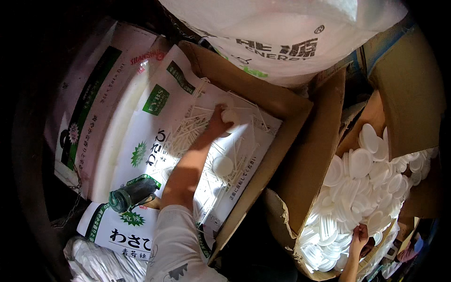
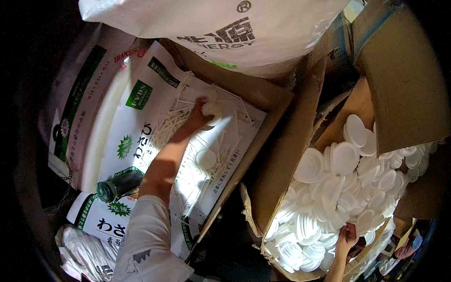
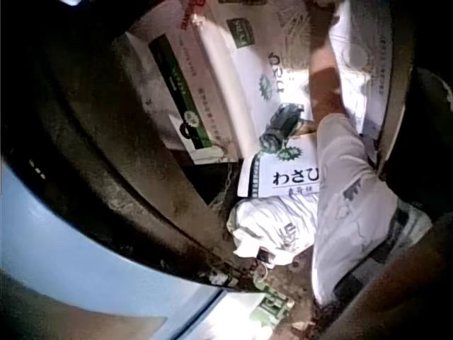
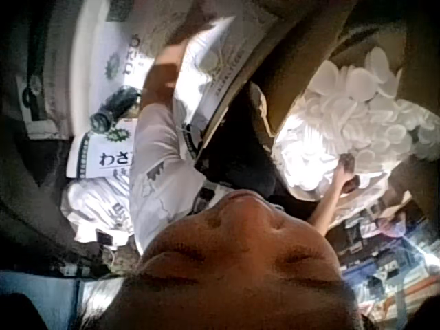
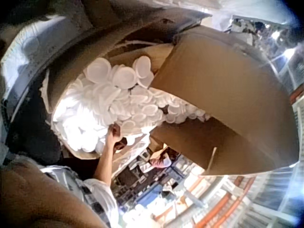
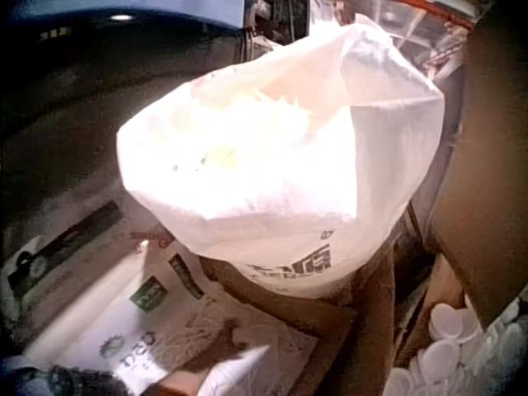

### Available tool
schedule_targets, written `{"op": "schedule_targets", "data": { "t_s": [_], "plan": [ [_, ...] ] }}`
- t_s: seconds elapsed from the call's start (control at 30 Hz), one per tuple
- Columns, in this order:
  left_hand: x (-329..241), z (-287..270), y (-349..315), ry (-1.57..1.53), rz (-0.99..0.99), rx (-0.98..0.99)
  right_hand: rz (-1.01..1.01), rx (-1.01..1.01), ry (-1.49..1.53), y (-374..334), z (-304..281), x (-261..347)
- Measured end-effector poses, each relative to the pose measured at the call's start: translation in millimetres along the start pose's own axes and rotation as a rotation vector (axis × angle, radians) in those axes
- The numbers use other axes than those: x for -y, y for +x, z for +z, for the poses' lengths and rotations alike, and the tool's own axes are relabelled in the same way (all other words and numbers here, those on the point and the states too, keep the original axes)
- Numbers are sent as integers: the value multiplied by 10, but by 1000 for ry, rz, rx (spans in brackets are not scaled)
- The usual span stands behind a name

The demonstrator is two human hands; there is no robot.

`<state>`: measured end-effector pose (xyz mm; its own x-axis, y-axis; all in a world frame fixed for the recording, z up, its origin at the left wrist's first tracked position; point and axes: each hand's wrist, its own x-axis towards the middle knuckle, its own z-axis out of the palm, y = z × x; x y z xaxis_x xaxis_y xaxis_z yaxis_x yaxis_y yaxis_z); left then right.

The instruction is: The person sits on the floor and repeatedly picks up white plastic container halves from a large cardboard box. They align and press the two halves together to form complete containers, then place the assembled units into a nearby plastic bag. The process is repeated continuously throughout the clip.

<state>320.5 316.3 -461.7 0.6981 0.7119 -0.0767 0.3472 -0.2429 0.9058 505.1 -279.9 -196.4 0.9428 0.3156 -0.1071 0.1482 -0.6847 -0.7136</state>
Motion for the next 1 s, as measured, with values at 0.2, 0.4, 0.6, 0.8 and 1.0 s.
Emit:
{"op": "schedule_targets", "data": {
  "t_s": [0.2,0.4,0.6,0.8,1.0],
  "plan": [
    [360,-260,737,-126,-279,23,1,10,36,54,-13,-67],
    [32,-116,889,435,-560,161,-10,-40,21,-28,-41,-155],
    [88,-381,705,352,-500,433,1,-30,67,18,-23,-170],
    [-423,-503,-322,1,-268,407,8,16,-11,-7,-59,-47],
    [-372,-321,-1345,-321,-540,457,130,110,163,-31,-104,323]
  ]
}}
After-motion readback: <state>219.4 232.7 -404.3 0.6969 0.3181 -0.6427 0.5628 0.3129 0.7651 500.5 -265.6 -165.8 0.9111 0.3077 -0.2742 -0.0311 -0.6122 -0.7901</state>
